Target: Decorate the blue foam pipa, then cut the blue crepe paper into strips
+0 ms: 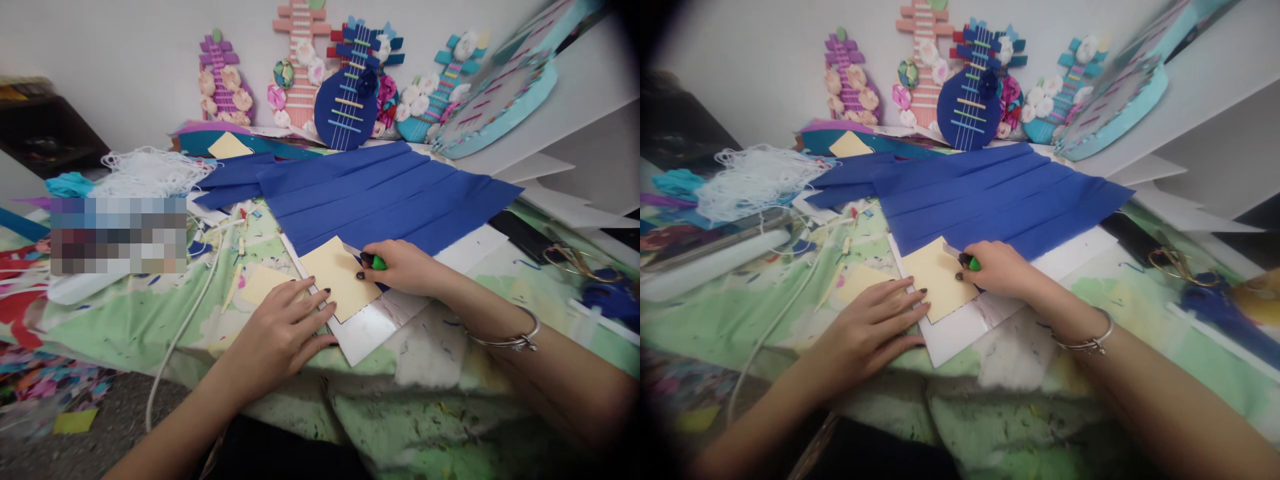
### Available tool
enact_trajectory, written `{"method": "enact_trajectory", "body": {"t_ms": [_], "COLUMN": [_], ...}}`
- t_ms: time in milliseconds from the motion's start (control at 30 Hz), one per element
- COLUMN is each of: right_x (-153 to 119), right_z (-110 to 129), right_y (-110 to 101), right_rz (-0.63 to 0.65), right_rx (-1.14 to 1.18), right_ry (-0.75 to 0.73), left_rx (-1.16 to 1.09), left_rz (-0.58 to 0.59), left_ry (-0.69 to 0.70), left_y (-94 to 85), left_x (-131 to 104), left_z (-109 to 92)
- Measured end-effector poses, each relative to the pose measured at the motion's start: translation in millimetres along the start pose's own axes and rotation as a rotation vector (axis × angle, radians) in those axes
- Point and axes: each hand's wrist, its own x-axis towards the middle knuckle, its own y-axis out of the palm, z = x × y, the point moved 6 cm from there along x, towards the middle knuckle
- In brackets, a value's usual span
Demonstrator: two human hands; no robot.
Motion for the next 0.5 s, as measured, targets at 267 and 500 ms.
{"method": "enact_trajectory", "body": {"t_ms": [267,500], "right_x": [-1.2,-1.1], "right_z": [1.5,1.0], "right_y": [-0.5,-0.1], "right_rz": [-0.01,-0.018], "right_rx": [-0.017,-0.022], "right_ry": [0.006,0.0], "left_rx": [0.024,0.019], "left_rz": [0.022,0.04], "left_ry": [0.008,-0.006], "left_y": [0.3,1.3], "left_x": [0.9,0.5], "left_z": [-0.9,-0.2]}}
